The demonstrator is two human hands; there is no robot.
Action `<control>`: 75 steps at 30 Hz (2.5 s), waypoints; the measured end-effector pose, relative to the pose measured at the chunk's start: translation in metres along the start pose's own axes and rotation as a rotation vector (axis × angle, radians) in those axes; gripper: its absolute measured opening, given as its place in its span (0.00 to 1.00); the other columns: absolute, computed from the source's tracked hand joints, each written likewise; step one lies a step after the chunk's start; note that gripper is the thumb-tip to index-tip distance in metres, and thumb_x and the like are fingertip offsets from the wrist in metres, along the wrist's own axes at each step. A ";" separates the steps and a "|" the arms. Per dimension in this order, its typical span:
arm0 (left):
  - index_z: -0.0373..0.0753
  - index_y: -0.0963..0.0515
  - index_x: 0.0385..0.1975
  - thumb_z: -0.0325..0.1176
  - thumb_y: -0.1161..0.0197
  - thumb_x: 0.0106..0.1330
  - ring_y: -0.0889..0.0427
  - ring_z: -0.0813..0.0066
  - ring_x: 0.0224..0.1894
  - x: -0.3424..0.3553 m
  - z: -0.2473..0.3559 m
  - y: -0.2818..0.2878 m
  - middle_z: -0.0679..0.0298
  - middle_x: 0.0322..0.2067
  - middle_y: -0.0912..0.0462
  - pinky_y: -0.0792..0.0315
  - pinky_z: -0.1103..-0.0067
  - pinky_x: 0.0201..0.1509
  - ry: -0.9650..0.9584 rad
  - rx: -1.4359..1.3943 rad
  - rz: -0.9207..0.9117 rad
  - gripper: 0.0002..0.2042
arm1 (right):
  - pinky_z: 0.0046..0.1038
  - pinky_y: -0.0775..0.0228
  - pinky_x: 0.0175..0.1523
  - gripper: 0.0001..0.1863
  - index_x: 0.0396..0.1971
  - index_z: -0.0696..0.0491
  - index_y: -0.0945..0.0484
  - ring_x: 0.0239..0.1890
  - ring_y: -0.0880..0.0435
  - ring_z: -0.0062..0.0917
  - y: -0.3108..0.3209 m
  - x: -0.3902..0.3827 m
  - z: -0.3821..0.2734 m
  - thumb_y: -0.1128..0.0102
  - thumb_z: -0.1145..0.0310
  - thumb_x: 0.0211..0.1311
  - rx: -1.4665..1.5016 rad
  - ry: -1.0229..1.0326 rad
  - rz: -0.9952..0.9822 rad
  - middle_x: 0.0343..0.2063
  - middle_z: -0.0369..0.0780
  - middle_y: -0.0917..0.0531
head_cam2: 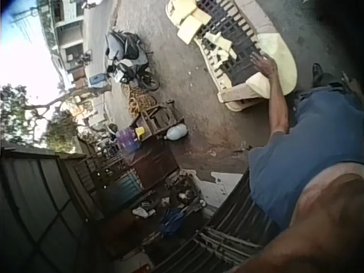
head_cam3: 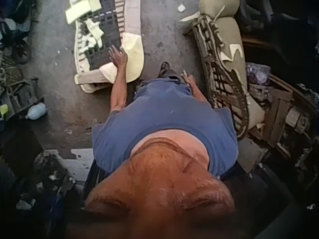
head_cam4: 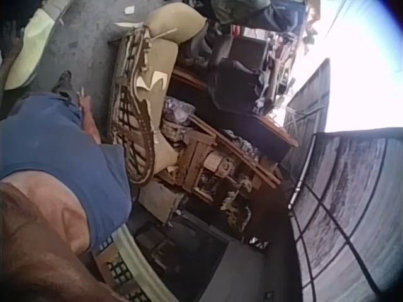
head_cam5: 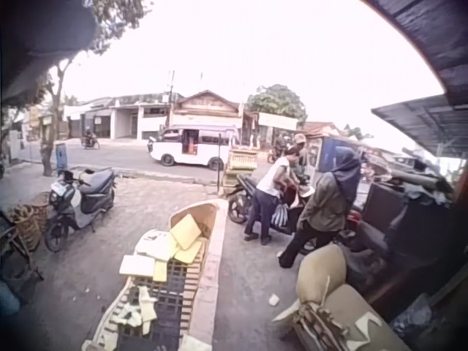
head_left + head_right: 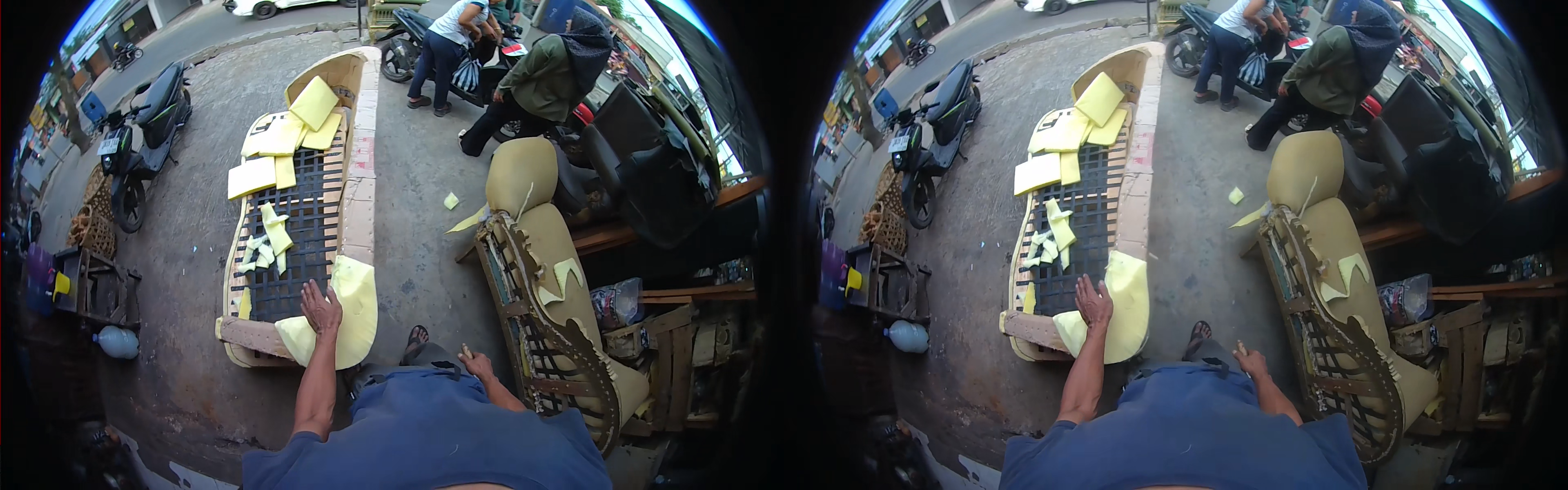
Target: The person cuts foam padding with a knife, pours adhesive from a plastic bottle onto a small foam piece, and applies the adhesive onto a cardboard-covered sofa frame and foam cushions.
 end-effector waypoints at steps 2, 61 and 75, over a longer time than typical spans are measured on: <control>0.39 0.31 0.64 0.51 0.60 0.73 0.31 0.45 0.65 0.006 0.029 -0.003 0.43 0.60 0.28 0.38 0.57 0.67 0.118 -0.033 -0.309 0.28 | 0.41 0.28 0.56 0.35 0.51 0.55 0.19 0.51 0.17 0.46 0.026 0.014 0.001 0.39 0.40 0.55 0.033 0.006 -0.027 0.45 0.53 0.16; 0.37 0.20 0.49 0.39 0.44 0.66 0.16 0.62 0.49 -0.020 0.203 -0.269 0.53 0.44 0.15 0.21 0.70 0.51 0.205 0.255 -1.140 0.17 | 0.32 0.29 0.64 0.46 0.69 0.68 0.59 0.61 0.23 0.32 0.232 0.427 0.225 0.41 0.59 0.64 0.287 -0.860 -0.135 0.61 0.51 0.27; 0.34 0.26 0.55 0.40 0.49 0.74 0.17 0.69 0.43 0.012 0.316 -0.243 0.59 0.44 0.17 0.23 0.71 0.45 0.571 -0.303 -0.934 0.18 | 0.40 0.28 0.60 0.29 0.56 0.61 0.27 0.58 0.20 0.40 0.303 0.401 0.148 0.40 0.56 0.60 0.452 -0.716 0.197 0.52 0.53 0.20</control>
Point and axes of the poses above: each hand's wrist, its own x-axis towards the middle knuckle, its own y-axis out of the back of the hand, z = x × y, the point moved 6 cm from there along x, towards the middle knuckle
